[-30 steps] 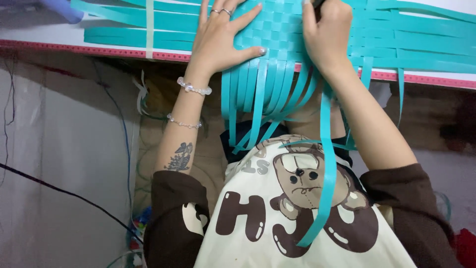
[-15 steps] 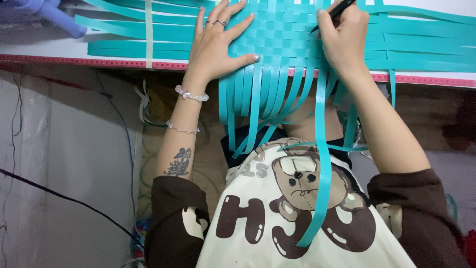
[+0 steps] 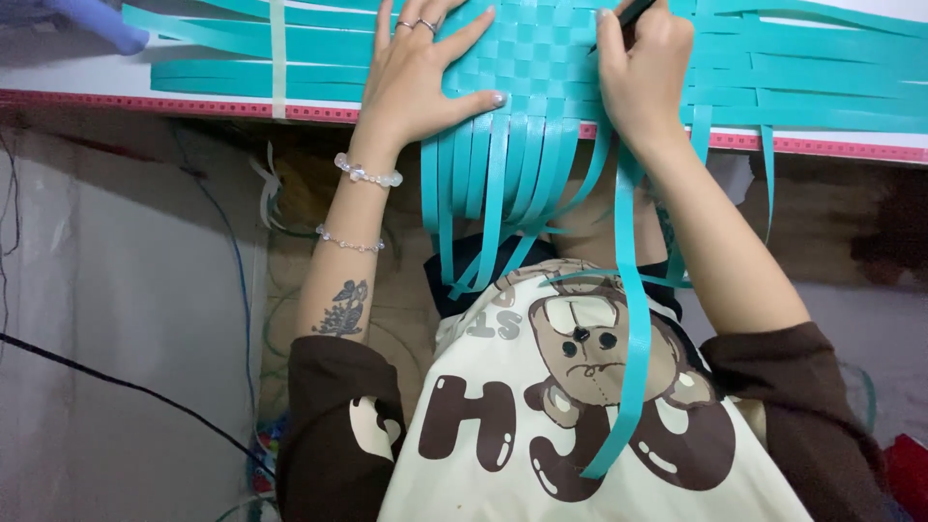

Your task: The person is weaving teal plastic strips together on a white surface to create a woven mat, occasionally using a black pen to assist in tucking the strips.

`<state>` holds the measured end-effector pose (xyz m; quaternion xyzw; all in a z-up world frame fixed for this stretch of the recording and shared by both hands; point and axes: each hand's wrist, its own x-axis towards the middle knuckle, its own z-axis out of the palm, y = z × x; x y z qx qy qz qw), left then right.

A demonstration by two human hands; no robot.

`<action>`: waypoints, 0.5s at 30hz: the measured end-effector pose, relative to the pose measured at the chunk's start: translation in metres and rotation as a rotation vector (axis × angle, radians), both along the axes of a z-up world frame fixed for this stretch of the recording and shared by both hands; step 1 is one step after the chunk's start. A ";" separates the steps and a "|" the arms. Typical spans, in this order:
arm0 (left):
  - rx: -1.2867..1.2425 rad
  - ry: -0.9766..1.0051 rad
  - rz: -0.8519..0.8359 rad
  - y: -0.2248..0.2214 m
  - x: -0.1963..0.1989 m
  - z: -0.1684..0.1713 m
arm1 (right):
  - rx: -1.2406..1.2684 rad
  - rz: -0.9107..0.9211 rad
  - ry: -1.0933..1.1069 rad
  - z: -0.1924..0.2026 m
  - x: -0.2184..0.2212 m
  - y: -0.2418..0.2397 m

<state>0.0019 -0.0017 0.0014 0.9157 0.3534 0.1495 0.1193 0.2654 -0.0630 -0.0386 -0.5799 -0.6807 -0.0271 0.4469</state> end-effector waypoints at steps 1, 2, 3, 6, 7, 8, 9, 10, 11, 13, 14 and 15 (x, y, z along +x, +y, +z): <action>0.001 0.002 0.004 0.000 0.000 0.000 | 0.007 -0.012 0.012 -0.001 -0.002 0.000; 0.008 0.006 0.010 0.000 0.000 0.001 | 0.018 -0.022 0.026 -0.002 -0.004 0.002; 0.011 0.007 0.011 0.000 0.000 0.001 | 0.021 -0.021 0.027 -0.002 -0.003 0.002; 0.025 0.004 -0.007 0.000 -0.001 0.001 | 0.016 0.002 0.061 -0.002 -0.003 0.001; 0.020 -0.009 -0.014 -0.001 -0.001 0.003 | 0.020 0.026 0.050 -0.002 -0.002 0.001; 0.022 -0.023 -0.022 -0.001 0.000 0.005 | 0.030 0.048 0.038 0.000 -0.001 0.002; 0.032 -0.020 -0.027 -0.003 0.001 0.006 | 0.040 0.043 0.040 0.003 0.004 0.001; -0.003 0.000 -0.014 -0.003 0.002 0.008 | -0.019 0.076 0.062 0.007 0.008 0.001; -0.037 0.020 0.000 -0.003 0.002 0.009 | -0.078 0.109 0.084 0.011 0.012 0.000; -0.035 0.018 -0.004 -0.002 0.003 0.009 | -0.053 0.095 0.102 0.021 0.028 -0.005; -0.050 0.018 0.001 -0.004 0.002 0.007 | -0.045 0.088 0.123 0.024 0.035 -0.009; -0.052 0.016 0.001 -0.003 0.001 0.009 | -0.047 0.088 0.121 0.025 0.039 -0.009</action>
